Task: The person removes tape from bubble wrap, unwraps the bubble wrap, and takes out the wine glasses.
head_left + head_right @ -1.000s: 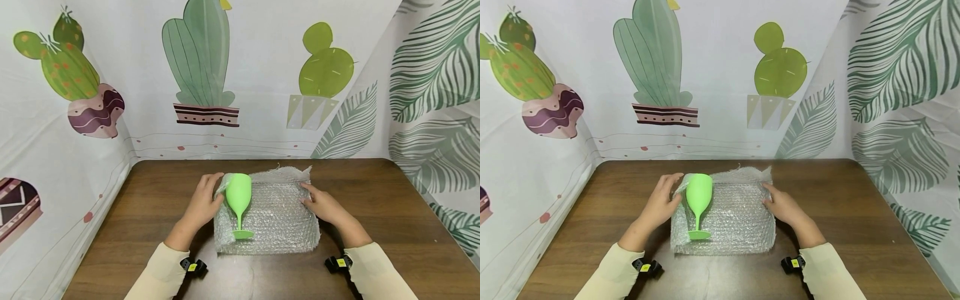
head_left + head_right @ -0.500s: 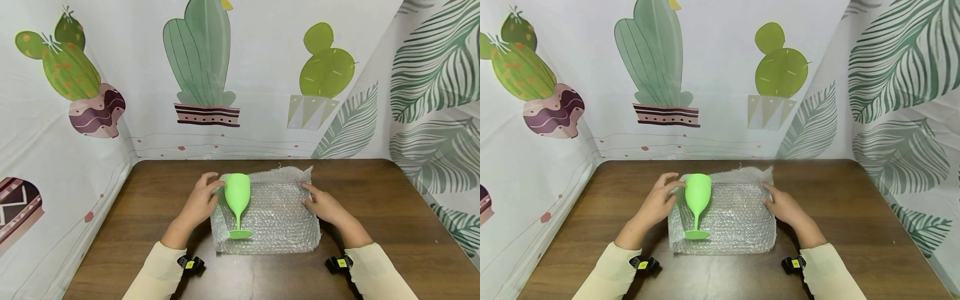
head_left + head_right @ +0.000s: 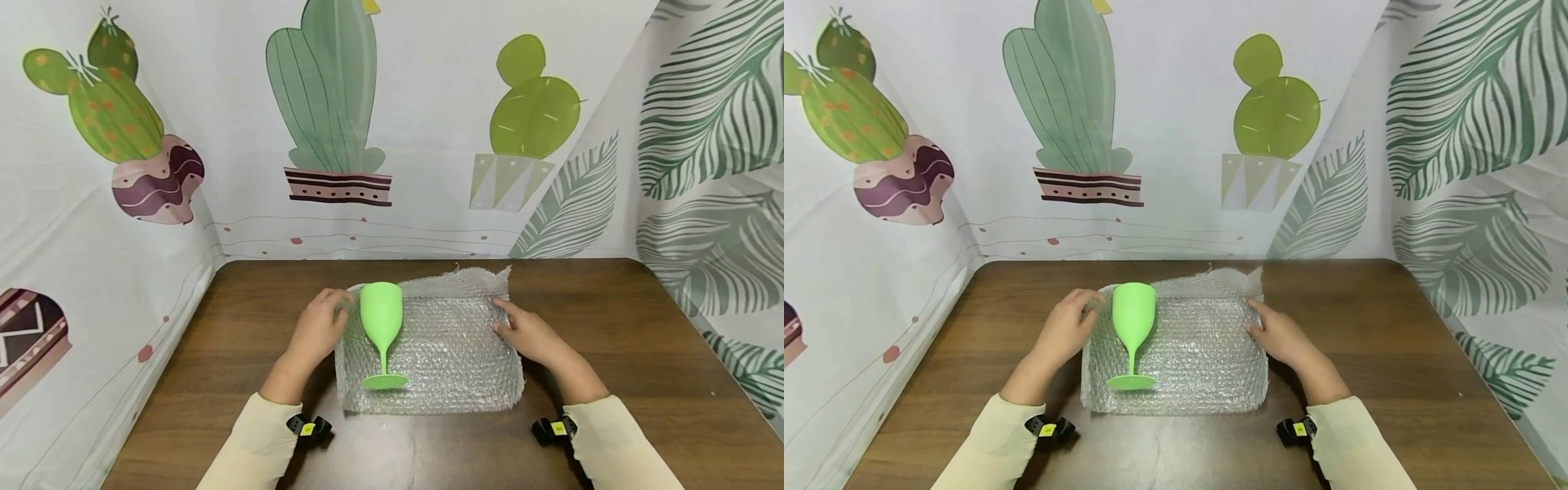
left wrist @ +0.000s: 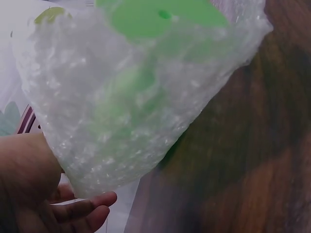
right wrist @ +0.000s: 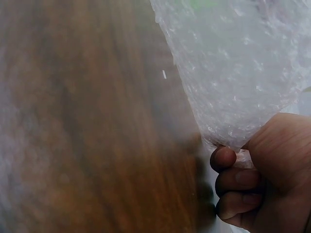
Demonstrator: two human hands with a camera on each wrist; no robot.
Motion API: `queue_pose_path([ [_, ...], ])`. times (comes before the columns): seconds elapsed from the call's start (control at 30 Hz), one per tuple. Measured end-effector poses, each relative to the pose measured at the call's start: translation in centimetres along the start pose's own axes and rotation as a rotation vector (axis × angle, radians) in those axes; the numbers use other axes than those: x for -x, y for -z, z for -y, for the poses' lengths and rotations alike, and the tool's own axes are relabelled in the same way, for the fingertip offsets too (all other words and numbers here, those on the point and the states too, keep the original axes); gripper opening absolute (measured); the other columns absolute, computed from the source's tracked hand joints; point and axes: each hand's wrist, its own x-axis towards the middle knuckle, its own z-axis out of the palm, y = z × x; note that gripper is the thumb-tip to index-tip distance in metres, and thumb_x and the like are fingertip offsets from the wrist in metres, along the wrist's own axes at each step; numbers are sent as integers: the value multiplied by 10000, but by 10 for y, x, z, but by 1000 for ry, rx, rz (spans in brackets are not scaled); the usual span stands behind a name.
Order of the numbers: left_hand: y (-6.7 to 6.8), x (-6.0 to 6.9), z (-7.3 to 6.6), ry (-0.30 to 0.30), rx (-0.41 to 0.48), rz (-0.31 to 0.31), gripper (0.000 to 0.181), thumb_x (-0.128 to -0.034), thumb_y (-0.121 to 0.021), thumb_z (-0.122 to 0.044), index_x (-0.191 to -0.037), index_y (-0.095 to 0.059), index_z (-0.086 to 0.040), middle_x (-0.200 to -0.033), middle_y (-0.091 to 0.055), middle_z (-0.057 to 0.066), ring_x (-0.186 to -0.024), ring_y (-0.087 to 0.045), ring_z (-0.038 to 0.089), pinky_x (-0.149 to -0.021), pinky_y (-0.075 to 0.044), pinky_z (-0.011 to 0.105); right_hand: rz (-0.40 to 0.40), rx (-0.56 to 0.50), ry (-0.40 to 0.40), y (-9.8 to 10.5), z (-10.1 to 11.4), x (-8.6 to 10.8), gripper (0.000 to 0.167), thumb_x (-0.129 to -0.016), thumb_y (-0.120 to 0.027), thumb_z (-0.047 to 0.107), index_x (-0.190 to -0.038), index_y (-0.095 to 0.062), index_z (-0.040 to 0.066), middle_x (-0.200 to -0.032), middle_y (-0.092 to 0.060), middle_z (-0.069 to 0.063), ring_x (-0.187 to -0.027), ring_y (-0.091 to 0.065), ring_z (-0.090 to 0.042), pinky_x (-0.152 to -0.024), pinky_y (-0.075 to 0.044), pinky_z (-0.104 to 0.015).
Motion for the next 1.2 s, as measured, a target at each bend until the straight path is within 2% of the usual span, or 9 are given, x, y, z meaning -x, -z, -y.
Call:
queue_pose_path([
  [0.2,1,0,1,-2,-19,8,395,-977,-516,24,-1301,-667,-141,-1234,-615,124,-557,-415,114,-558,-390,283,7,2,-9,1,1,0,582,-1021,-570,190,-1521,-374,-35,-1173,-657,-336,-958,-655,-331,-854,-526,-543],
  [0.4,2,0,2,22,-32,40,483,-955,-514,53,-1382,-617,-150,-1234,-608,149,-595,-455,143,-584,-405,300,12,4,-11,2,2,1,585,-1025,-567,200,-1523,-371,-36,-1253,-623,-362,-1052,-665,-392,-884,-525,-572],
  [0.53,2,-2,5,42,-45,69,515,-949,-499,61,-1416,-581,-139,-1272,-605,167,-608,-469,167,-608,-417,324,18,7,-20,2,2,0,594,-1026,-566,210,-1529,-363,-32,-1174,-662,-336,-999,-668,-363,-865,-524,-556],
  [0.7,2,-2,9,57,-64,78,514,-936,-517,57,-1415,-573,-118,-1282,-619,171,-823,-626,250,-723,-513,403,20,10,-22,3,2,0,593,-1027,-564,214,-1529,-363,-31,-1216,-641,-355,-1059,-665,-406,-886,-520,-579],
  [0.77,2,-2,10,67,-74,83,518,-930,-533,57,-1414,-574,-125,-1272,-628,166,-871,-635,259,-750,-525,412,21,10,-24,3,3,0,592,-1027,-563,211,-1529,-363,-31,-1194,-648,-349,-1036,-665,-389,-882,-519,-575],
  [0.87,1,-2,14,78,-83,95,547,-914,-546,70,-1423,-564,-129,-1255,-635,175,-780,-599,235,-700,-505,382,21,11,-25,3,3,0,589,-1026,-563,206,-1526,-365,-35,-1205,-644,-352,-1040,-666,-386,-883,-521,-575],
  [1.0,2,-3,16,87,-84,104,580,-892,-546,86,-1431,-554,-129,-1271,-635,199,-757,-580,237,-698,-508,390,27,9,-31,4,3,0,594,-1026,-565,205,-1530,-359,-33,-1026,-689,-268,-900,-653,-302,-814,-527,-509],
  [1.1,2,-3,17,104,-87,113,586,-890,-540,79,-1438,-543,-129,-1326,-615,221,-901,-650,318,-779,-541,463,36,2,-39,4,3,-1,603,-1027,-565,207,-1539,-347,-25,-797,-607,-125,-727,-558,-210,-706,-485,-411],
  [1.2,3,-2,19,127,-89,127,594,-892,-537,70,-1450,-528,-132,-1392,-579,245,-1080,-656,406,-872,-547,530,39,-1,-43,4,2,-1,608,-1028,-564,209,-1545,-340,-19,-704,-508,-51,-646,-486,-171,-649,-433,-354],
])
